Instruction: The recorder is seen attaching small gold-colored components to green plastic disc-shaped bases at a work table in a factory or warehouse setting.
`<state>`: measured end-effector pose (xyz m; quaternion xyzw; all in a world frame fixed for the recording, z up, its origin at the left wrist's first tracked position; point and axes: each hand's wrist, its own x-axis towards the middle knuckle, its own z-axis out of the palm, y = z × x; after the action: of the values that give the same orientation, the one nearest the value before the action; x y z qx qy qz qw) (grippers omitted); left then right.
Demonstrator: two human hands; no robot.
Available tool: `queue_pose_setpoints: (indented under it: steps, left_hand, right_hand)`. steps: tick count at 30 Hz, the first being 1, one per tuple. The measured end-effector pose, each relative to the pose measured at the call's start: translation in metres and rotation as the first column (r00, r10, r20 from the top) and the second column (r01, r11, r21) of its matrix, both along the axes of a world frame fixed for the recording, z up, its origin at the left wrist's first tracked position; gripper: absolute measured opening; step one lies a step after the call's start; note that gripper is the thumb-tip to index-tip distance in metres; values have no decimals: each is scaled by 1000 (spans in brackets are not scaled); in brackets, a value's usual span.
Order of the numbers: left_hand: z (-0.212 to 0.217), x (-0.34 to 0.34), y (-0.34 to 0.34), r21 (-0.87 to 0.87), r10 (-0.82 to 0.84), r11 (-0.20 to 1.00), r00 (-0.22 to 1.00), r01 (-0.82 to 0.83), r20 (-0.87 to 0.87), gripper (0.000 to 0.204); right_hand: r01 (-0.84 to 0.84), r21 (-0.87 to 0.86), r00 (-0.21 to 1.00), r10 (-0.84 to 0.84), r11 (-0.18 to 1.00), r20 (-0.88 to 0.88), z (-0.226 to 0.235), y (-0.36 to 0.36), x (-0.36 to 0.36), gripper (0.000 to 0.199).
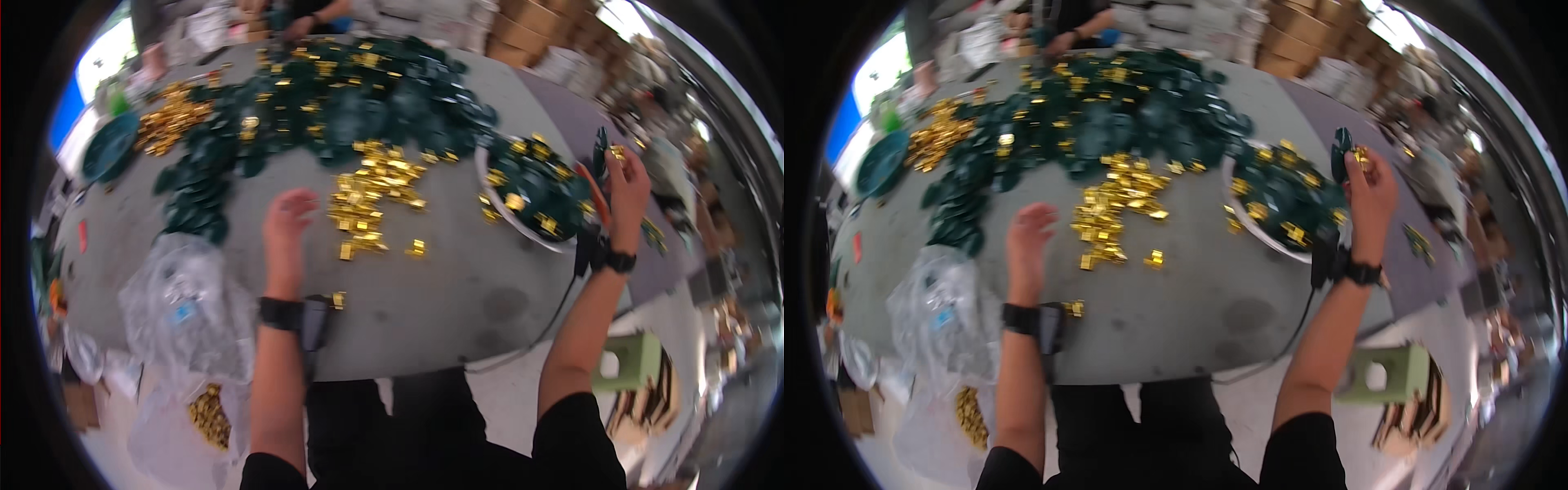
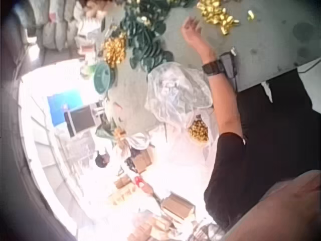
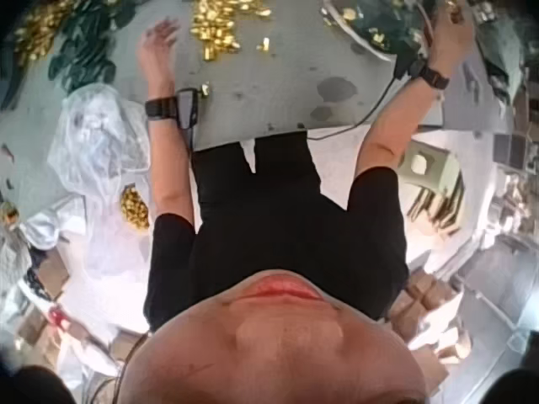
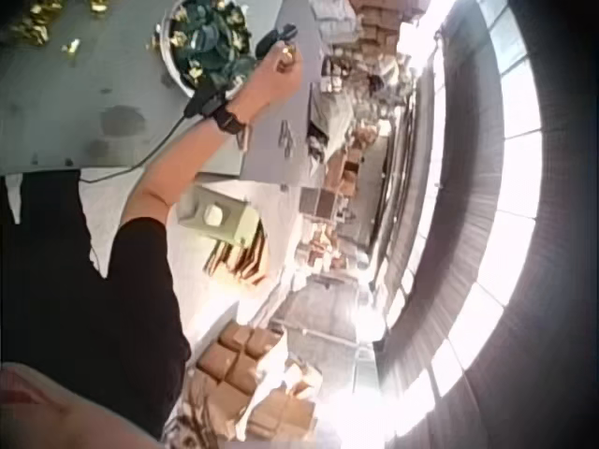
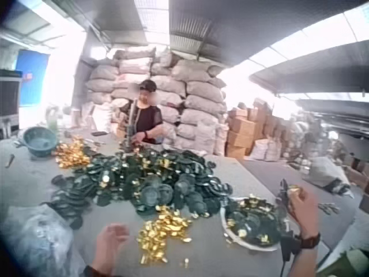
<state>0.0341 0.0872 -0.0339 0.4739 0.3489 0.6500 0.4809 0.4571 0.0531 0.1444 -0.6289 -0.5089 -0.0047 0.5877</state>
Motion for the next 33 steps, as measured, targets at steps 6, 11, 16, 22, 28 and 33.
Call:
queue_pose_setpoints:
  steps: [6,11,16,22,28,33]
  left_hand:
    - [5,16,5,-86,-46,995,995,54,92,40]
    - [-2,13,0,-108,-51,992,996,59,76,35]
    - [-9,7,5,-114,1,993,997,8,79,34]
    - [-11,9,3,-127,179,973,976,-194,-124,20]
    - [-24,12,15,-93,221,969,970,-230,-104,16]
    - [-32,9,21,-186,241,952,970,-244,-37,14]
  right_hand:
    - [256,-269,954,-198,928,226,-26,1,141,38]
    - [151,-444,962,-27,883,272,-73,39,137,35]
    - [140,-350,944,-18,926,329,-72,51,143,36]
    - [-135,-230,944,195,964,267,-48,42,18,20]
    - [-510,-485,750,643,710,153,-80,48,-136,34]
    - [-566,-545,530,779,619,335,-132,114,-186,53]
